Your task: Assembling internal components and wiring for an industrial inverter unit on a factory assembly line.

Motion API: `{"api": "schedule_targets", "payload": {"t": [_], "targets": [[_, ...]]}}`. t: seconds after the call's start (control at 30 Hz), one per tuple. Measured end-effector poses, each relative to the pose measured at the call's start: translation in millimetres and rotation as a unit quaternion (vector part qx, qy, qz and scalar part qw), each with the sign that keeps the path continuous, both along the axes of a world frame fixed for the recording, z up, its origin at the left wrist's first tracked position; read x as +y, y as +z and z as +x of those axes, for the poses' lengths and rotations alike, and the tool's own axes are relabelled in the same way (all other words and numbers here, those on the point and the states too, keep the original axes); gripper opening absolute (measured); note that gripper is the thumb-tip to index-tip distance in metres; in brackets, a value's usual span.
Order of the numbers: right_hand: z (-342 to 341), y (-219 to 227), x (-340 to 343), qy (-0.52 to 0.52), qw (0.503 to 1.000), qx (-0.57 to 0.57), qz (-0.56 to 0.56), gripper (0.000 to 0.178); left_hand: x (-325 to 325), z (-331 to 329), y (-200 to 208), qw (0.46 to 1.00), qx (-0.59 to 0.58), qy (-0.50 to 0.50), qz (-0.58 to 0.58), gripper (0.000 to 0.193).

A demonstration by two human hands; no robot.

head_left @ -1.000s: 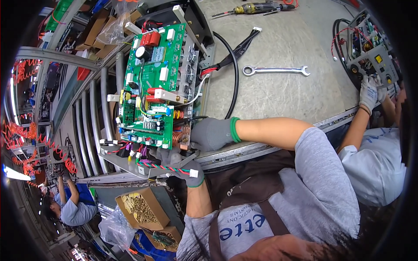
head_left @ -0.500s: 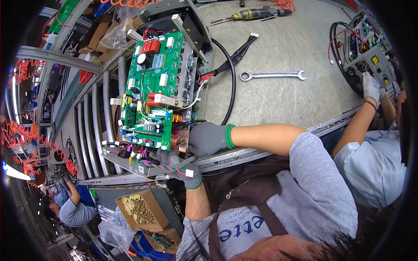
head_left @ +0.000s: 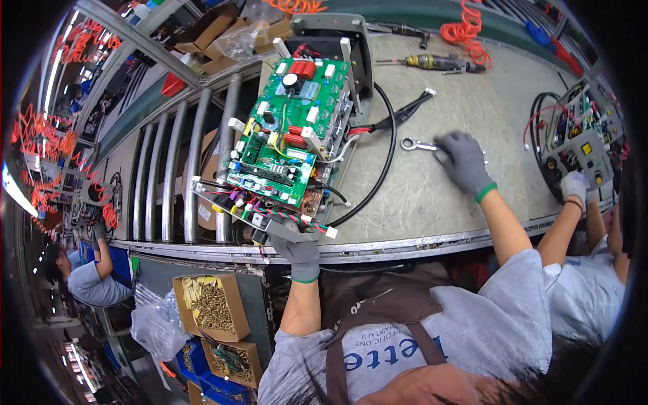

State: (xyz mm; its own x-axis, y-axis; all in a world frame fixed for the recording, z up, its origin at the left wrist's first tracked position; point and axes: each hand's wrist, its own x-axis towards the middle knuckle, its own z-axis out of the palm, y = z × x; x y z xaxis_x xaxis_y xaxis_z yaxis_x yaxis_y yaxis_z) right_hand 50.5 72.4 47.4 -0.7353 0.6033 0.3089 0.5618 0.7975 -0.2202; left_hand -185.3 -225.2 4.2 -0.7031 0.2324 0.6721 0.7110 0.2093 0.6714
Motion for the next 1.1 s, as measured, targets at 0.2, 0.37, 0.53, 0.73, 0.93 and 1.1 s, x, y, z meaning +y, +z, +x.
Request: {"api": "schedule_targets", "payload": {"t": [0.2,0.37,0.53,0.73,0.93,1.1], "targets": [[14,31,18,-0.014,0.981,-0.14,-0.132,0.023,4,1,21,0.999,-0.047,-0.015,0.008,0.03],[-59,62,77,0.013,0.989,0.113,-0.091,0.025,-38,-26,-81,0.982,-0.188,-0.029,0.009,0.038],[-150,53,190,-0.079,0.995,0.063,-0.016,0.041,-39,-29,-60,0.977,-0.192,-0.085,-0.026,0.025],[-205,10,310,-0.201,0.978,-0.055,-0.012,0.053,-47,-20,-60,0.893,-0.341,-0.183,0.231,0.033],[-229,51,312,-0.162,0.961,-0.192,-0.113,0.059,-39,-13,-56,0.944,-0.245,-0.11,0.194,0.036],[-226,58,293,-0.133,0.988,-0.072,-0.031,0.056,-33,-15,-53,0.992,-0.122,-0.024,0.014,0.039]]}}
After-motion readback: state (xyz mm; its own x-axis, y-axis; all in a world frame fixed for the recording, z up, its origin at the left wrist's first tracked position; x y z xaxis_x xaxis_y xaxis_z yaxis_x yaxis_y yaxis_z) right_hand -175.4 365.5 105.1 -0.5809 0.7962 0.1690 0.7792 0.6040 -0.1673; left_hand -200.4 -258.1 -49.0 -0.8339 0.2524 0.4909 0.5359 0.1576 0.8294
